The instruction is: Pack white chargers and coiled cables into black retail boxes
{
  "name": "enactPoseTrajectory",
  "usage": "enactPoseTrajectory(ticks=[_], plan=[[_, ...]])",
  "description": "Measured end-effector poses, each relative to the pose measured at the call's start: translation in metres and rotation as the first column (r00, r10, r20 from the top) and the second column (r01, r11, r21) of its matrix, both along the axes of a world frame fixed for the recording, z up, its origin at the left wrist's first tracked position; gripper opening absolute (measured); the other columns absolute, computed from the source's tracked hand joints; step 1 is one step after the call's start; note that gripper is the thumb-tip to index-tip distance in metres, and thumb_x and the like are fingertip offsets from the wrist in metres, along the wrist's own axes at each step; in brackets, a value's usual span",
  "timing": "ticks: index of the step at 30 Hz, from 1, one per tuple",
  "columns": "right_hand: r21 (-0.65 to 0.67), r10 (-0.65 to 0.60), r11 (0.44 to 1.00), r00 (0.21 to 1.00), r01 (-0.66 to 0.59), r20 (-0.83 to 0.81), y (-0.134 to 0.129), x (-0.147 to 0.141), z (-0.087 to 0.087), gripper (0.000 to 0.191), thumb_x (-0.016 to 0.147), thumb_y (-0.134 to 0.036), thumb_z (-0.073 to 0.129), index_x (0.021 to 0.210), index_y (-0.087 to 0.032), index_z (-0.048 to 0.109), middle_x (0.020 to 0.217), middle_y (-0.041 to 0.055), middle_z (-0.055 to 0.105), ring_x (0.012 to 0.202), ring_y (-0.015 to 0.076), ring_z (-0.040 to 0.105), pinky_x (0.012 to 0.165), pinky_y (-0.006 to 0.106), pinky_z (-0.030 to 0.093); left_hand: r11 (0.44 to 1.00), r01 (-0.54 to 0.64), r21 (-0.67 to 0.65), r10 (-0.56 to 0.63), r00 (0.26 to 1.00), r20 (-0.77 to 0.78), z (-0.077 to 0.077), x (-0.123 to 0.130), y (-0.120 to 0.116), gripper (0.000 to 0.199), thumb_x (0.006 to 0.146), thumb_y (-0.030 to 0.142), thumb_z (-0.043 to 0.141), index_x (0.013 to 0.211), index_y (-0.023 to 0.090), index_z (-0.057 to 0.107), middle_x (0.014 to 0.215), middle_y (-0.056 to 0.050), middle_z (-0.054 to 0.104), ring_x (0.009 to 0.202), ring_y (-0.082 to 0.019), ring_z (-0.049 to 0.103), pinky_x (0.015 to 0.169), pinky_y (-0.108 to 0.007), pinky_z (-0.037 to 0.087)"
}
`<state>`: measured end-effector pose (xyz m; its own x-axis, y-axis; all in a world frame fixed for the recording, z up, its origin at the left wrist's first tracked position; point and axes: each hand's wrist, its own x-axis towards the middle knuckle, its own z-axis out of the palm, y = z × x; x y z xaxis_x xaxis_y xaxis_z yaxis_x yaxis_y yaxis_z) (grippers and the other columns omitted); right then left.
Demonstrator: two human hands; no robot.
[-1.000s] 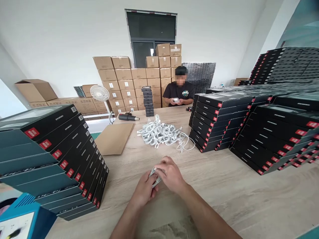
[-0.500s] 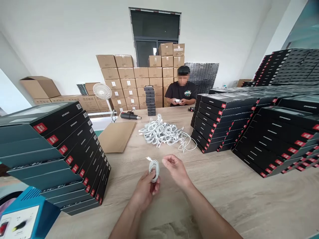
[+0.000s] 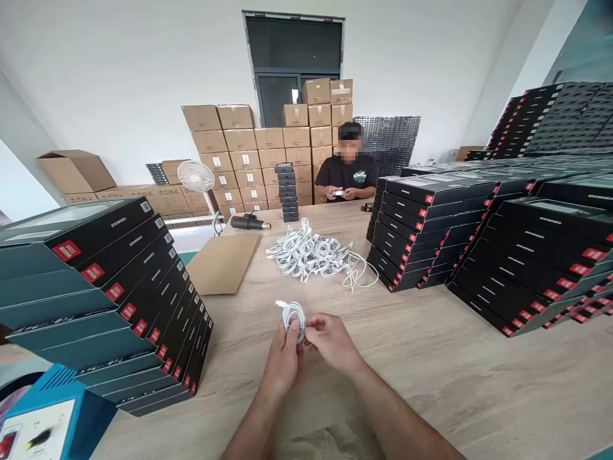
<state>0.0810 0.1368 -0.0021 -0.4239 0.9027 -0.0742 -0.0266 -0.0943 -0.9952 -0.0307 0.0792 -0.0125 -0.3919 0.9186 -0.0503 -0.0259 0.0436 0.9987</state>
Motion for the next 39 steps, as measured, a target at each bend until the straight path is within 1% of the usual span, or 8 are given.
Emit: enactPoseTrajectory(ticks=[6,13,18,25,28,35,37,39], plan=[[-0.166,-0.044,0.986,0.987,0.018,-0.154,0.003,-0.001,0.002,0.005,0.057,-0.022,0.061,0.060,-0.018,0.063,0.053,-0.0021,0.064,0.052,0.0133,0.059,0.054,0.024,0.047,0.997,0.065,0.051,-0.068,0.996,0.054,0.002,0.008,0.002,0.055,0.076,0.071,0.062,0.090,0.019,0.058,0.057,0.007,0.047,0.050,-0.010,0.040,0.045,-0.022,0.031],[-0.099,0.030,0.993,0.957,-0.061,-0.288,0.004,0.003,0.001,0.004,0.059,-0.020,0.065,0.062,-0.017,0.064,0.051,-0.0041,0.062,0.047,0.0097,0.053,0.052,0.023,0.042,0.992,0.105,0.073,-0.125,0.914,0.386,0.014,0.006,0.001,0.044,0.069,0.055,0.078,0.075,0.016,0.060,0.060,0.002,0.059,0.048,-0.007,0.045,0.043,-0.019,0.030],[-0.057,0.101,0.990,0.932,-0.128,-0.349,0.004,-0.001,-0.004,0.013,0.061,-0.022,0.073,0.065,-0.019,0.061,0.056,-0.0039,0.065,0.050,0.0112,0.057,0.054,0.025,0.043,0.993,0.057,0.104,-0.101,0.859,0.501,0.013,0.004,0.000,0.040,0.064,0.047,0.086,0.075,0.014,0.065,0.062,0.001,0.061,0.051,-0.006,0.047,0.045,-0.017,0.034],[-0.286,0.036,0.944,0.911,-0.166,-0.411,0.014,0.006,-0.010,0.012,0.061,-0.019,0.074,0.067,-0.015,0.065,0.056,-0.0022,0.065,0.050,0.0081,0.052,0.050,0.019,0.039,0.984,0.124,0.131,-0.173,0.847,0.503,0.011,-0.001,-0.001,0.034,0.068,0.040,0.085,0.075,0.012,0.068,0.066,-0.001,0.062,0.058,-0.007,0.052,0.048,-0.017,0.039],[-0.323,0.086,0.908,0.874,-0.266,-0.479,0.014,0.011,-0.006,0.014,0.061,-0.016,0.077,0.071,-0.014,0.068,0.060,-0.0008,0.067,0.050,0.0069,0.051,0.051,0.018,0.040,0.972,0.183,0.144,-0.233,0.752,0.616,0.012,-0.002,-0.003,0.029,0.070,0.032,0.085,0.074,0.011,0.066,0.065,0.002,0.057,0.053,-0.004,0.047,0.042,-0.014,0.033],[-0.115,0.256,0.923,0.807,-0.369,-0.532,0.003,0.014,0.000,0.020,0.067,-0.022,0.081,0.081,-0.015,0.068,0.076,0.0040,0.073,0.065,0.0157,0.066,0.063,0.026,0.046,0.961,0.247,0.128,-0.221,0.394,0.892,0.005,-0.007,-0.006,0.015,0.089,0.019,0.065,0.077,0.011,0.059,0.055,0.008,0.042,0.039,0.000,0.035,0.034,-0.008,0.023],[-0.101,0.262,0.928,0.821,-0.359,-0.507,0.002,0.012,-0.003,0.021,0.067,-0.023,0.080,0.083,-0.016,0.070,0.083,0.0045,0.074,0.069,0.0156,0.065,0.063,0.026,0.046,0.953,0.282,0.115,-0.213,0.349,0.912,0.005,-0.010,-0.007,0.018,0.094,0.019,0.057,0.077,0.012,0.057,0.049,0.010,0.033,0.036,0.000,0.031,0.032,-0.009,0.018],[-0.082,0.250,0.944,0.854,-0.320,-0.456,0.002,0.010,-0.006,0.021,0.066,-0.022,0.079,0.084,-0.017,0.070,0.085,0.0033,0.073,0.069,0.0139,0.062,0.062,0.024,0.045,0.953,0.294,0.069,-0.186,0.391,0.901,0.005,-0.012,-0.007,0.020,0.095,0.021,0.053,0.077,0.014,0.055,0.047,0.011,0.028,0.034,-0.001,0.029,0.032,-0.009,0.016]])
